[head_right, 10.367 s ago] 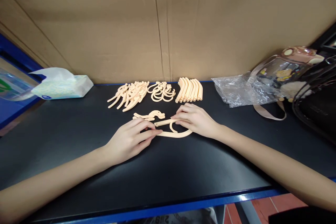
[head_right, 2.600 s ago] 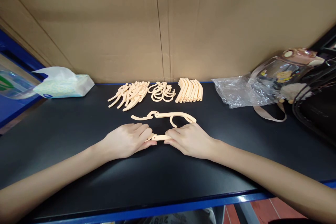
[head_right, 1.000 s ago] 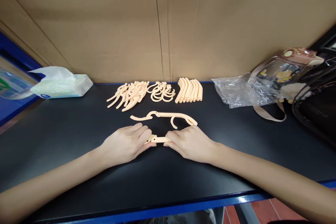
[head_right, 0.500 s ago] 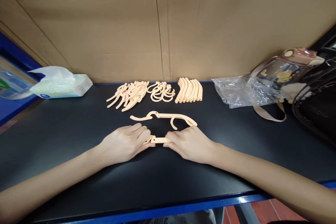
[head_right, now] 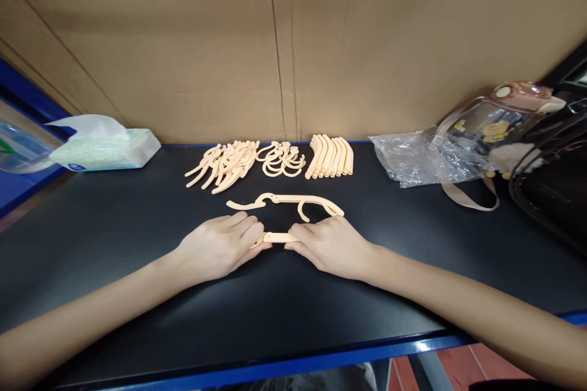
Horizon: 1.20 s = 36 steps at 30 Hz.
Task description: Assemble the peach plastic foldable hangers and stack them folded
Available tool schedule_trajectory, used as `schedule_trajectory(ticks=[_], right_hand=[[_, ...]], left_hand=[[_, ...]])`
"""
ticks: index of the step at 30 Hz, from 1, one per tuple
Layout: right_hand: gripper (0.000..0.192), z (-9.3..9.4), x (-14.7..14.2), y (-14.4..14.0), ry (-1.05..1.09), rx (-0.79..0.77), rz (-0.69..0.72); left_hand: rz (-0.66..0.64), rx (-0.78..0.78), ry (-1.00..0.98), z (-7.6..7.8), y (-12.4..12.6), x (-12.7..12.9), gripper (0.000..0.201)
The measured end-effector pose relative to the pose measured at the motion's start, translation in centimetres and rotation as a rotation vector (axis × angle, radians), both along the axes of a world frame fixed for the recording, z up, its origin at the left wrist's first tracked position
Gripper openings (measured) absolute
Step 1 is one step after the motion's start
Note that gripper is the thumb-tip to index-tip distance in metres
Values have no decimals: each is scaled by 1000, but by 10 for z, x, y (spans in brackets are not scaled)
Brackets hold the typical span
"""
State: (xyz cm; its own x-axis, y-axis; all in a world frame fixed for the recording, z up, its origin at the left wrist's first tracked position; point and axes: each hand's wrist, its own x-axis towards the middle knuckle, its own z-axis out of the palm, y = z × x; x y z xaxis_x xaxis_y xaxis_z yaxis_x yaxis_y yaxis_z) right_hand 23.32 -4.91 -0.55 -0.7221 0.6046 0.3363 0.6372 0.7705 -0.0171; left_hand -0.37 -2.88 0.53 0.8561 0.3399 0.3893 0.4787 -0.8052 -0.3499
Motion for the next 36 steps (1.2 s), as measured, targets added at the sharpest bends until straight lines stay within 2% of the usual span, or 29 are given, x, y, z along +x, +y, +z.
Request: schedule_trajectory(ticks=[8,17,20,24,29,33,36], right_hand=[[42,-1,2,1,-3,-18,2],[36,2,5,2,-34,-176,4],[33,5,6,3,41,-146,81],[29,10,9,5,202,-45,159],[22,14,16,13,297,-11,59],[26,14,22,20,263,-24,-67],[27,9,23,24,217,-56,-104]], left_hand=[[-14,-53,-16,4,-1,1,29],[-49,-143,-16,6,-1,-1,25],[-76,-188,-26,8,0,-4,22],[-144,-171,-54,10,1,-8,23],[-161,-138,-71,12,1,-8,23],[-181,-152,-61,13,0,-7,19],[-214,-184,-42,14,-1,-6,15]])
